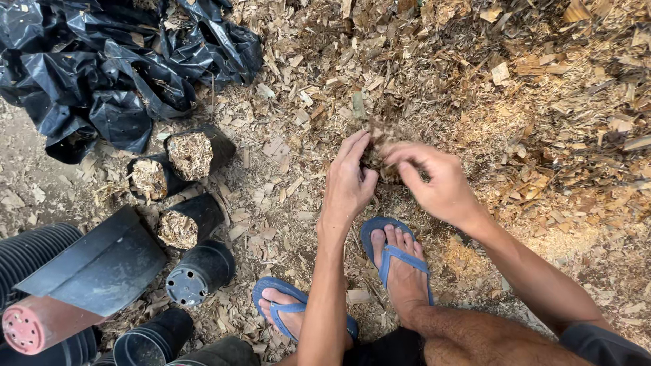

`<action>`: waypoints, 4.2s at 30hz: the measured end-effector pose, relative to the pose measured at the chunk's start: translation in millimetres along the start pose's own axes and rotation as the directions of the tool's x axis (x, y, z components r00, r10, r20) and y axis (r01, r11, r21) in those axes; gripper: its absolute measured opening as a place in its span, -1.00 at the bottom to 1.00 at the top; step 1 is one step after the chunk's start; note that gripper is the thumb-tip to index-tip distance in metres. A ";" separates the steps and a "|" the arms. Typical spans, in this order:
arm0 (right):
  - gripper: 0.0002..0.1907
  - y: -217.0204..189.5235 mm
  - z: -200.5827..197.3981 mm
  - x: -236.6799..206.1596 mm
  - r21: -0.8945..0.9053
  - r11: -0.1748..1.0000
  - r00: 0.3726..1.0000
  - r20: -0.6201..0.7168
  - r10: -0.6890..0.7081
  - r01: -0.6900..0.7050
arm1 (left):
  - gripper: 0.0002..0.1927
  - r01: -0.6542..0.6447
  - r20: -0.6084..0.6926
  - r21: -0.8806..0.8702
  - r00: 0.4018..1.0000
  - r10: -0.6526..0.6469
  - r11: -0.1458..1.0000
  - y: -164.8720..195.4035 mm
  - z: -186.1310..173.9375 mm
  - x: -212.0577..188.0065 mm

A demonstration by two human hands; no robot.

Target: The person repeatedly scoops wood shavings from a large pile and fills small black plastic nursery pots by hand. They pack the shavings into each pot and place the filled pots aside in a growing stack.

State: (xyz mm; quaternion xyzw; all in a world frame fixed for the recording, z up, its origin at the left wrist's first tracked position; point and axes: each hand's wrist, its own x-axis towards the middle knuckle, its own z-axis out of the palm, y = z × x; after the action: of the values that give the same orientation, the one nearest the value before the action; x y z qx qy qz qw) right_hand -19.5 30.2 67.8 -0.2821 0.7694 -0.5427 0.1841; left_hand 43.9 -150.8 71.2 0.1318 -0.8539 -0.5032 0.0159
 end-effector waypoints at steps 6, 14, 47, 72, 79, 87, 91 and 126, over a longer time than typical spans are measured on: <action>-0.67 15.9 7.7 26.9 -0.319 0.925 0.907 0.418 -0.057 0.205 | -0.57 0.064 -0.187 0.023 0.981 -0.059 0.998 21.1 6.5 -8.1; -0.72 10.7 -30.7 38.6 -0.746 0.666 0.927 0.255 0.275 0.007 | -0.69 0.456 -0.113 0.156 0.890 -0.443 0.876 27.2 20.3 -30.8; -0.57 -24.4 -37.3 17.9 -0.826 0.543 0.705 0.296 0.645 -0.151 | -0.48 0.414 -0.215 0.074 0.895 -0.391 0.907 20.6 3.3 -42.5; -0.70 -18.9 34.4 48.4 -0.451 0.661 0.660 0.746 -0.090 0.600 | -0.47 0.446 0.051 0.145 0.888 -0.457 0.883 -10.3 -14.8 -48.5; -0.84 -32.0 39.2 64.1 -0.378 0.810 0.579 0.813 0.059 0.449 | -0.09 0.373 0.114 0.099 0.917 -0.383 0.922 -14.2 -10.4 -42.3; -0.63 -25.2 36.9 48.2 -0.624 0.603 0.564 0.760 0.322 0.497 | -0.24 0.401 -0.050 0.010 0.915 -0.401 0.916 -25.2 -16.3 -39.8; -0.61 -16.1 44.9 29.5 -0.468 0.463 0.629 0.720 -0.293 0.752 | -0.40 0.309 -0.080 0.044 0.949 -0.305 0.950 -24.8 -18.0 -40.2; -0.81 -8.9 64.1 34.2 -0.704 0.452 0.564 0.709 0.423 0.547 | -0.77 0.471 -0.130 0.148 0.881 -0.455 0.870 -18.3 3.1 -56.0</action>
State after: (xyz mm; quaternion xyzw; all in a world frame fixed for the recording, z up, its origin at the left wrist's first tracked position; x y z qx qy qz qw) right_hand -6.0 -40.6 55.0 -0.5833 0.7346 0.1369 0.3185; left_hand 101.3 -143.1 59.8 0.3561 -0.8367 -0.4087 -0.0779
